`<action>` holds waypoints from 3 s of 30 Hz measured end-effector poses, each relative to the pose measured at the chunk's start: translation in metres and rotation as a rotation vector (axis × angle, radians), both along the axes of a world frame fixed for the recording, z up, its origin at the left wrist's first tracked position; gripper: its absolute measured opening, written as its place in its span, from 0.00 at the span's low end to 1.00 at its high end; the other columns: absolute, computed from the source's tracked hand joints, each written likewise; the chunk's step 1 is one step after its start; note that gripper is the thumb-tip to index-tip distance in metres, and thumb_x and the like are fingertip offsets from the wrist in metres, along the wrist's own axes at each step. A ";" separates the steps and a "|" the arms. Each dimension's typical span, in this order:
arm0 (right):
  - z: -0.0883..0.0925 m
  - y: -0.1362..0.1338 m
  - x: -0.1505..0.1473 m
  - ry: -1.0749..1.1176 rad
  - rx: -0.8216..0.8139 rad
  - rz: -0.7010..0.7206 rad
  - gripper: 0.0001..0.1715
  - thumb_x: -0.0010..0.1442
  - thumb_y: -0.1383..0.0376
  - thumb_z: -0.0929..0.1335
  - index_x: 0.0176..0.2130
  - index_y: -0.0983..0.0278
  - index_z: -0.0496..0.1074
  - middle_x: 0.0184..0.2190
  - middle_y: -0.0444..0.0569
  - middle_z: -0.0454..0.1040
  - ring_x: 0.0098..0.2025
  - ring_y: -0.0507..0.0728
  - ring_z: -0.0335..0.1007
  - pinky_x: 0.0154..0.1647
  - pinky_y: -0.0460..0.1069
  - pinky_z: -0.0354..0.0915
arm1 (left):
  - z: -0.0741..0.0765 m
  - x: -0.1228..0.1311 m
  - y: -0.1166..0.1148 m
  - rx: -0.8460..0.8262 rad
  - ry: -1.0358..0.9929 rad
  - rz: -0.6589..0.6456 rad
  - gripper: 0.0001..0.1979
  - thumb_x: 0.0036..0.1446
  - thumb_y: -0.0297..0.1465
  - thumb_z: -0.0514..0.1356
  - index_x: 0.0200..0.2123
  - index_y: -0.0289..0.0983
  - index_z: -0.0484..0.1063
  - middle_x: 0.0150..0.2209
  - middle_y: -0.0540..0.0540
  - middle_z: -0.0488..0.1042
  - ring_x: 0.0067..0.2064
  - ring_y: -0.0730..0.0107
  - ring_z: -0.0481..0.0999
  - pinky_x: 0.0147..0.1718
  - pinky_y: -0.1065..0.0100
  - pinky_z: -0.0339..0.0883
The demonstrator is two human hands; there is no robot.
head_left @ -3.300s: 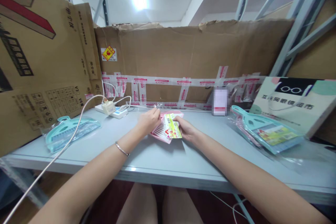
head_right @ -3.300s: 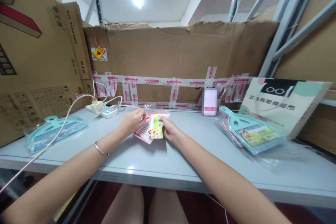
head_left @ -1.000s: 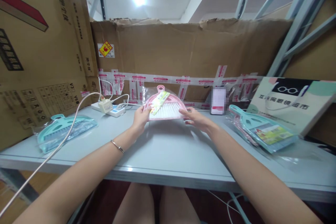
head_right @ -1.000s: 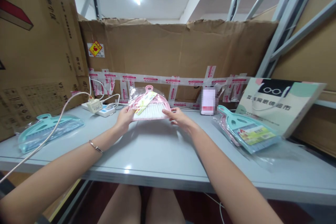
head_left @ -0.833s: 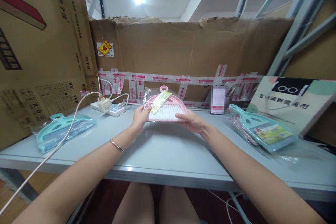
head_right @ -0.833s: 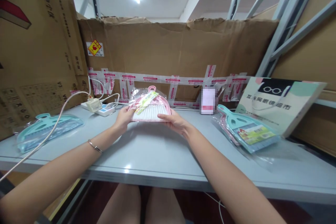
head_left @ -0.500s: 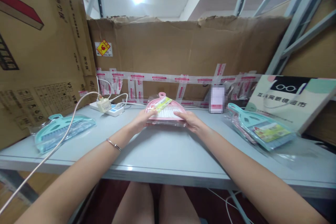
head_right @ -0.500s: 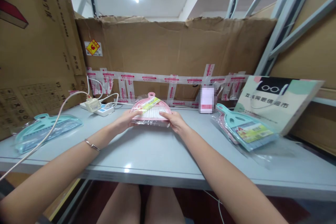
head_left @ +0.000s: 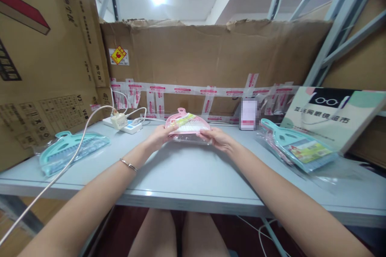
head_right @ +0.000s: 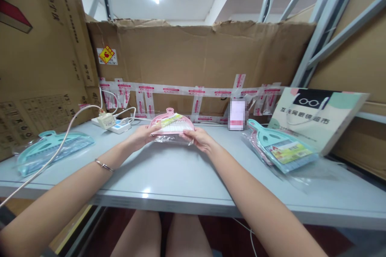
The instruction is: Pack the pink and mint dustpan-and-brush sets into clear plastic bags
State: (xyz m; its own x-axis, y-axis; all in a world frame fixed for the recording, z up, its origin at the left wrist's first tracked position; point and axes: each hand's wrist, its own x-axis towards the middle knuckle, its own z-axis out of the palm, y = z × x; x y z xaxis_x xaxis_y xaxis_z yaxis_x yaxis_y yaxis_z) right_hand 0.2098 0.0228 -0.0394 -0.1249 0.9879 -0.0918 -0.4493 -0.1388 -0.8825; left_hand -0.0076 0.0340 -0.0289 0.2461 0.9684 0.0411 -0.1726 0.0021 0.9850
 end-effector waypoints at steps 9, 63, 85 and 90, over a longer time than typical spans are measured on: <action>-0.001 0.002 0.006 -0.066 0.065 -0.008 0.07 0.48 0.79 0.71 0.31 0.74 0.73 0.24 0.55 0.78 0.24 0.52 0.76 0.27 0.41 0.73 | -0.002 0.002 0.004 -0.012 0.018 0.068 0.07 0.40 0.25 0.68 0.24 0.27 0.75 0.23 0.41 0.75 0.26 0.73 0.72 0.32 0.70 0.65; -0.008 0.013 0.017 -0.330 0.270 -0.018 0.23 0.39 0.69 0.73 0.38 0.58 0.68 0.31 0.41 0.74 0.31 0.51 0.72 0.28 0.45 0.66 | -0.012 -0.025 0.025 0.366 0.234 -0.157 0.28 0.37 0.31 0.70 0.45 0.32 0.68 0.44 0.39 0.75 0.45 0.59 0.74 0.48 0.58 0.65; -0.015 0.012 0.014 -0.414 0.172 0.025 0.18 0.40 0.76 0.71 0.33 0.62 0.70 0.29 0.43 0.73 0.27 0.49 0.69 0.26 0.44 0.69 | -0.018 -0.038 0.035 0.295 0.320 -0.260 0.24 0.38 0.30 0.69 0.41 0.32 0.69 0.41 0.42 0.75 0.39 0.66 0.74 0.39 0.67 0.65; -0.017 0.014 0.016 -0.375 0.246 0.047 0.20 0.43 0.68 0.73 0.39 0.62 0.70 0.33 0.45 0.75 0.29 0.50 0.71 0.26 0.44 0.68 | -0.010 -0.036 0.023 0.220 0.337 -0.302 0.28 0.36 0.29 0.70 0.44 0.32 0.68 0.43 0.41 0.75 0.41 0.65 0.74 0.39 0.67 0.66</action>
